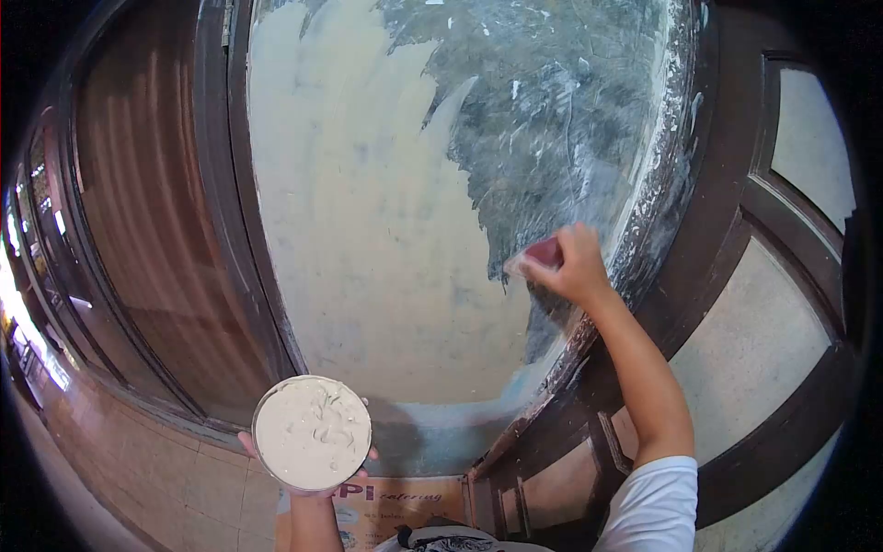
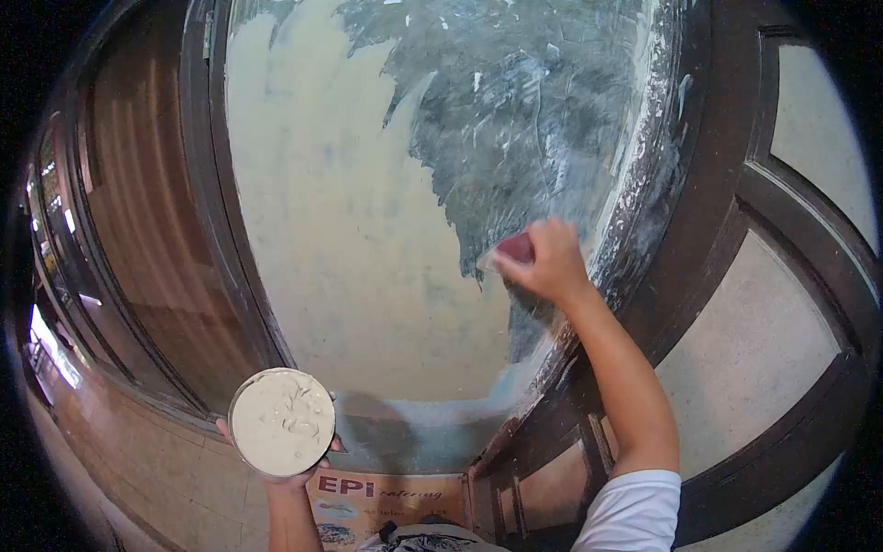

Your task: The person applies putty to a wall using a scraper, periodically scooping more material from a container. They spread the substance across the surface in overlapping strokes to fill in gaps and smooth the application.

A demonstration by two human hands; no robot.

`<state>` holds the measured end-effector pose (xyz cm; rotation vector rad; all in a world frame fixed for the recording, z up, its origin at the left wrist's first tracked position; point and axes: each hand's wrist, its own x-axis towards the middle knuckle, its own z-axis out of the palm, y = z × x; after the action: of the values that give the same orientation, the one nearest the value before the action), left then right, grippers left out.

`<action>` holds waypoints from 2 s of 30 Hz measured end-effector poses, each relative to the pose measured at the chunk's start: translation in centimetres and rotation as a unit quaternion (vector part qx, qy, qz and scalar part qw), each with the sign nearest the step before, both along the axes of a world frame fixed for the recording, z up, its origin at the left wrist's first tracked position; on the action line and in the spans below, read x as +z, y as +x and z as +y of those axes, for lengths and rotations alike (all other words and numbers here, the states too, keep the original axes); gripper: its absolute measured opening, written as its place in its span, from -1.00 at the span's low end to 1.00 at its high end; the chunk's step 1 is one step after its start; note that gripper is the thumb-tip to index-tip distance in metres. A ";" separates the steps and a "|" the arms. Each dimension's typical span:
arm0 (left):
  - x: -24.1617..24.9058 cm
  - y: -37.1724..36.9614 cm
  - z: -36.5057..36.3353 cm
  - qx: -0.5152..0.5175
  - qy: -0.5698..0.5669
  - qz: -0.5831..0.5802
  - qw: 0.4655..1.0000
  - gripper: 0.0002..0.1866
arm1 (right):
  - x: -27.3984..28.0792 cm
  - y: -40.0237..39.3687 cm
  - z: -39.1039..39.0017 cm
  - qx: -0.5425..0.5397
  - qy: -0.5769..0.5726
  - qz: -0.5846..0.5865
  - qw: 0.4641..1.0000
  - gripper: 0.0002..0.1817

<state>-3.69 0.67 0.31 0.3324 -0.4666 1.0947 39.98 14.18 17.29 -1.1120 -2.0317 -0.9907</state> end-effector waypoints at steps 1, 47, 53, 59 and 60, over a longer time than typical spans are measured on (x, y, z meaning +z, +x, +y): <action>-0.4 0.0 0.1 0.000 0.000 0.001 1.000 0.25 | 0.8 -0.4 0.1 0.001 0.054 0.126 0.991 -0.47; -0.8 8.9 5.6 -0.223 0.048 0.029 0.973 0.23 | -1.4 -9.7 -3.9 0.110 -0.552 0.200 0.802 -0.34; -3.0 8.0 4.6 -0.183 -0.153 -0.038 0.970 0.20 | -1.1 -7.8 -4.3 -0.002 -0.504 0.131 0.854 -0.33; -0.5 6.9 4.5 -0.242 0.053 -0.034 0.968 0.22 | 1.2 -7.5 -6.4 0.004 -0.448 0.158 0.880 -0.62; -0.2 6.5 4.7 -0.231 0.061 0.002 0.971 0.23 | 1.4 -7.8 -6.7 0.044 -0.384 0.093 0.918 -0.68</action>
<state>2.77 5.35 0.13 0.3140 -0.5764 0.6139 32.20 7.49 18.68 -1.4040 -2.3335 0.0099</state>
